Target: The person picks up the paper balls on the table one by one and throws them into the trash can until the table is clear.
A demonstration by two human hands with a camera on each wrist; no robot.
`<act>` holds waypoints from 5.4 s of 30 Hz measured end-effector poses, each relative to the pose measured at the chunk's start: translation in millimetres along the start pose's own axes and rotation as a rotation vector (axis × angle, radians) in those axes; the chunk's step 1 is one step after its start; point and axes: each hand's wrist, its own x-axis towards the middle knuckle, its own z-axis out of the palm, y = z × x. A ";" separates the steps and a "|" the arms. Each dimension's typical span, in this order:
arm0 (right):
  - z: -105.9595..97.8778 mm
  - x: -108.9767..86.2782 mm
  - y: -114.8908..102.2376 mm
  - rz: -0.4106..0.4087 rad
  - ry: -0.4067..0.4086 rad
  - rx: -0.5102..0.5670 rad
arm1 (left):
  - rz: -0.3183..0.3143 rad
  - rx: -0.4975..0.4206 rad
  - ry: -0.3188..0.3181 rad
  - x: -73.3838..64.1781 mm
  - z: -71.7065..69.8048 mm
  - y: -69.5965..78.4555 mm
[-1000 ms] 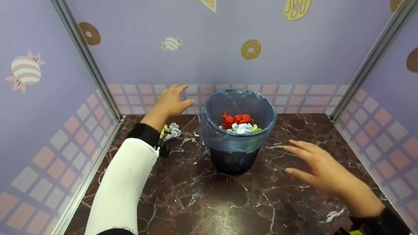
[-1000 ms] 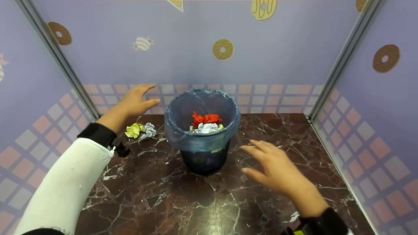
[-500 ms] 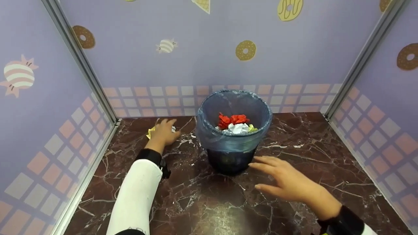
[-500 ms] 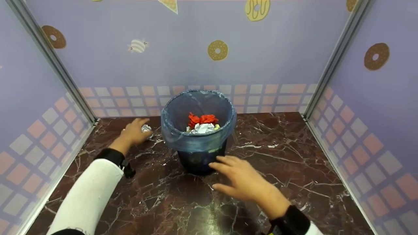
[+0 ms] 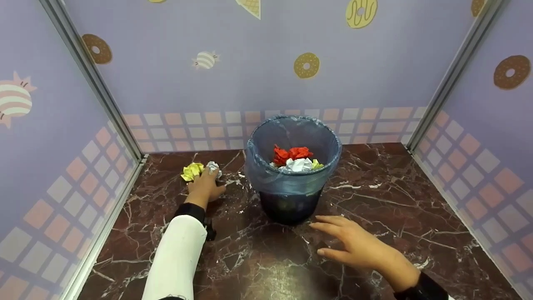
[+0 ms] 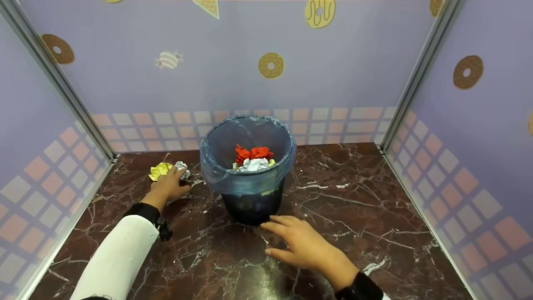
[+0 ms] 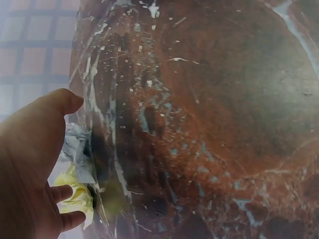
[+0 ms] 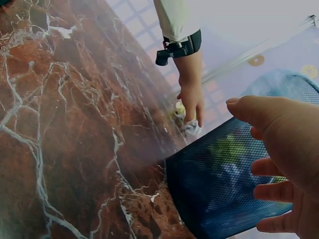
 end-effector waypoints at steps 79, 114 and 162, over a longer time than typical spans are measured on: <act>-48.8 -14.7 19.9 0.096 0.043 -0.055 | 0.079 -0.059 0.364 -30.9 -90.3 7.0; -95.8 -70.5 62.0 0.318 0.206 0.001 | 0.451 0.195 0.230 -62.3 -157.4 266.5; -73.6 -1.3 27.0 0.096 0.146 -0.070 | 0.222 0.071 0.261 -19.3 -182.7 112.4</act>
